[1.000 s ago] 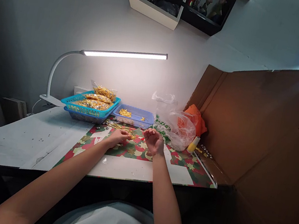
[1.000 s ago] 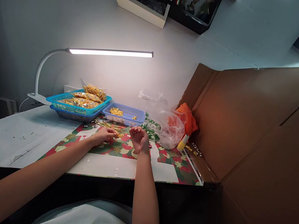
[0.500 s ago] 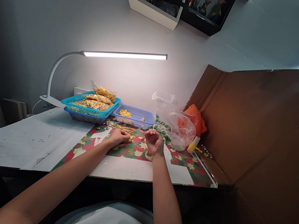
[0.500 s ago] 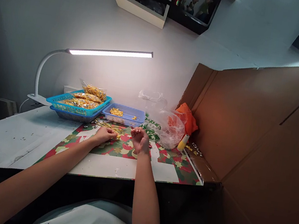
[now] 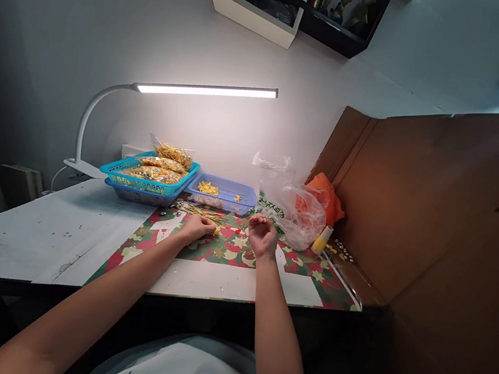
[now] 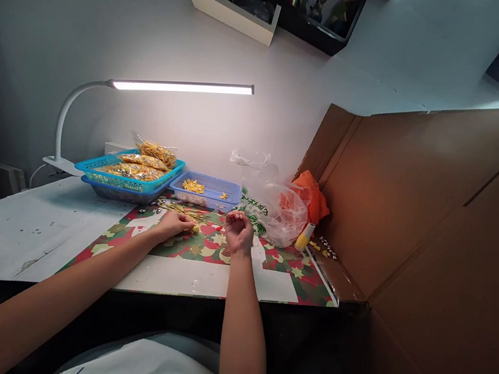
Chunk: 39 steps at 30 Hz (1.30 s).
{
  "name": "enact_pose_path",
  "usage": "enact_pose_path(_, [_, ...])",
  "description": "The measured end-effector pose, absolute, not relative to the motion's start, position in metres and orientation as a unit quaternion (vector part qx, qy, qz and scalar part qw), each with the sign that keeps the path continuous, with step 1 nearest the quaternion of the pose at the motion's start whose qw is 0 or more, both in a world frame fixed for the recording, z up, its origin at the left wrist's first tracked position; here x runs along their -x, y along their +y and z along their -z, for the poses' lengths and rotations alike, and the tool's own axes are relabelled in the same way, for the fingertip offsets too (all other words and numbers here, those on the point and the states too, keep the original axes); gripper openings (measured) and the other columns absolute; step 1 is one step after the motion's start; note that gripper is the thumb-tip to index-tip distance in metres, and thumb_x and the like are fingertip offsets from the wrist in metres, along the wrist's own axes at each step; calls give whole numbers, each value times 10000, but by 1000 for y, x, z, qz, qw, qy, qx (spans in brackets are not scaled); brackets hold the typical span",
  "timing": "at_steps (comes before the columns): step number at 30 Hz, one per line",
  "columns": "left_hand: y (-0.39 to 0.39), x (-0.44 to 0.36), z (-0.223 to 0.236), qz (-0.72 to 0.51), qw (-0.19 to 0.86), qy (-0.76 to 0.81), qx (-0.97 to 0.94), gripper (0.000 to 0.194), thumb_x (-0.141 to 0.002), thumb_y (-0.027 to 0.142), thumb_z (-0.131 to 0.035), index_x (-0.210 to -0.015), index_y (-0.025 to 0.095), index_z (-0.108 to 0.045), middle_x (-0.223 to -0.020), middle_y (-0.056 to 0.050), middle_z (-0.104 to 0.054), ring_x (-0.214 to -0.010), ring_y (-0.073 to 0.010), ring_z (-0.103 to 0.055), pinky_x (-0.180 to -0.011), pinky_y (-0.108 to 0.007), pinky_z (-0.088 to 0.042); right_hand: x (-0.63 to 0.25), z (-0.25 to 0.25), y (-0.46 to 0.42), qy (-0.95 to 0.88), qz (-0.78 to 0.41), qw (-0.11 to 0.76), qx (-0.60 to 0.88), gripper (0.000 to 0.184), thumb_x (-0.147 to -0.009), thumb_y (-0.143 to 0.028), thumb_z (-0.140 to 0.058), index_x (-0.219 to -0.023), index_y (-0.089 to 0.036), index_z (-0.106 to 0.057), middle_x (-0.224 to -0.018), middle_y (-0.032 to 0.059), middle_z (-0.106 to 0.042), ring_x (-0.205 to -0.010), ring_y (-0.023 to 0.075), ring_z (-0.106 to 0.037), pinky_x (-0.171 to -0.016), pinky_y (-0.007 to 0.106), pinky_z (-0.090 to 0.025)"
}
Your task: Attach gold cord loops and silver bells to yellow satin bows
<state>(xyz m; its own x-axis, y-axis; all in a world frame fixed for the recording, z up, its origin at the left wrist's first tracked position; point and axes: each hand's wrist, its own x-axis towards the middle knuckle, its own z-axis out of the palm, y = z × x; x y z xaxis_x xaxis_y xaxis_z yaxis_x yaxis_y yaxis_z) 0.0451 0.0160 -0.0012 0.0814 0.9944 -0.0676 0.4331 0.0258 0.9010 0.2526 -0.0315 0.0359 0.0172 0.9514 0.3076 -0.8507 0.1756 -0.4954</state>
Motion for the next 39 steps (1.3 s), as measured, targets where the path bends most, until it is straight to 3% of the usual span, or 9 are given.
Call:
enact_pose_path(10, [8,-41,-8,-331,438,572,-609,273,-931,312,-636,-1149,148,-635,-1131,-75,-667,-912,-210,-672,-753,-376,-588,-254,-35,-31,-342,-605,706,138,201,-967,-320,-588,-1047,-141,-631,-970,36,-661,-777,133,-646,-691,296,-570])
enact_pose_path(18, [8,-37,-9,-361,462,540,-603,269,-930,314,-636,-1141,148,-638,-1122,-74,-669,-891,-203,-672,-729,-360,-589,-249,-20,-18,-444,-492,693,284,264,-964,-353,-588,-1125,-145,-617,-1057,59,-657,-854,163,-658,-740,337,-575])
enact_pose_path(24, [11,-37,-6,-380,484,515,-596,273,-944,323,-619,-1154,149,-625,-1099,-74,-671,-866,-190,-674,-719,-355,-591,-224,-12,-31,-580,-367,627,368,150,-937,-295,-624,-950,-148,-649,-974,34,-655,-840,152,-624,-772,336,-539])
enact_pose_path(27, [10,-39,-6,-378,496,502,-599,249,-949,320,-613,-1122,142,-633,-1052,-65,-679,-821,-173,-672,-691,-336,-587,-213,-14,-37,-630,-317,603,373,109,-787,-217,-762,-798,-175,-661,-797,-13,-595,-778,150,-552,-800,332,-482])
enact_pose_path(29, [9,-41,-7,-375,502,494,-603,243,-946,316,-617,-1113,141,-636,-1047,-63,-680,-818,-172,-671,-690,-334,-585,-209,-15,-38,-646,-289,599,375,183,-646,-142,-822,-725,-211,-672,-724,-31,-532,-751,163,-499,-815,328,-445])
enact_pose_path(31, [6,-43,-7,-374,503,488,-608,243,-942,310,-623,-1116,142,-637,-1056,-65,-678,-828,-175,-671,-696,-338,-585,-207,-16,-39,-652,-267,600,378,202,-609,-121,-815,-682,-245,-673,-712,-24,-503,-757,184,-473,-834,336,-424])
enact_pose_path(36, [3,-47,-8,-381,494,482,-615,238,-938,298,-630,-1117,142,-637,-1067,-67,-675,-842,-179,-669,-706,-342,-584,-207,-10,-34,-664,-240,594,386,94,-751,-199,-746,-717,-230,-664,-750,-2,-541,-840,200,-515,-892,382,-431])
enact_pose_path(39, [3,-47,-8,-389,486,484,-615,235,-939,304,-628,-1106,140,-639,-1048,-62,-677,-824,-175,-669,-691,-333,-583,-209,-4,-26,-663,-241,585,400,116,-878,-279,-674,-832,-174,-653,-889,20,-628,-877,175,-580,-865,380,-483])
